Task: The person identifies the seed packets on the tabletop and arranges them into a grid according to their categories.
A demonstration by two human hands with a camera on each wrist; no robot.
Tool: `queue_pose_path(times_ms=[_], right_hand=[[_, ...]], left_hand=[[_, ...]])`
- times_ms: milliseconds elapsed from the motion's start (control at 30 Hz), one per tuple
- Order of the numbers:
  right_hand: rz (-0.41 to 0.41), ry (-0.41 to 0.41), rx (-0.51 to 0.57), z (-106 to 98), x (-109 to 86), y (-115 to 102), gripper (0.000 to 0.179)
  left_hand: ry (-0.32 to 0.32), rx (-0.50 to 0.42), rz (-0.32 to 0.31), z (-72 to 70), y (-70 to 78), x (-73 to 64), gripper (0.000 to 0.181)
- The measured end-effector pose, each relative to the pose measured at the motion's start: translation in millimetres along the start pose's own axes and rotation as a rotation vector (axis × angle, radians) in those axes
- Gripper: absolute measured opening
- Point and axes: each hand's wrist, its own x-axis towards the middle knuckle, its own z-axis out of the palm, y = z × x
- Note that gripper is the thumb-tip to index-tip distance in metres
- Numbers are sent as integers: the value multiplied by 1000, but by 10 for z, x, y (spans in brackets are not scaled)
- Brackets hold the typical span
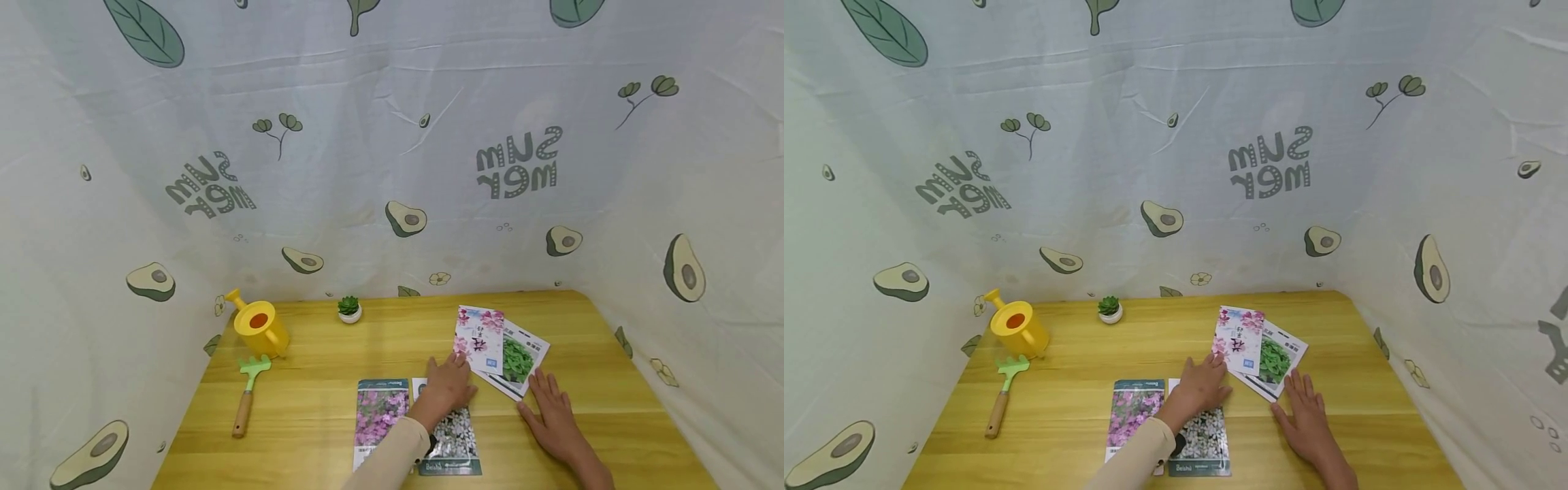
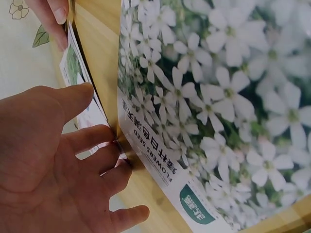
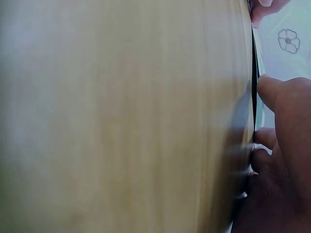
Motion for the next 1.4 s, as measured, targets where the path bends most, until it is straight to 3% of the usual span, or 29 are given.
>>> queue_pose_path(times_ms=[333,700,1133,1400], right_hand=[[57,-62,-14,-90,43,-116,71],[-16,17,-4,9,-24,-8,69],[38,-40,-14,-76,17,-72,71],[8,-29,-23,-28,15,-7,72]], left_hand=[[7,-20,-23,-19,-90,-27,62],[22,-35,-30,11,-187,-62,63],[7,-51,-43,21,-319,-114,64],[17,-73,-56,-7,-436,-167,62]])
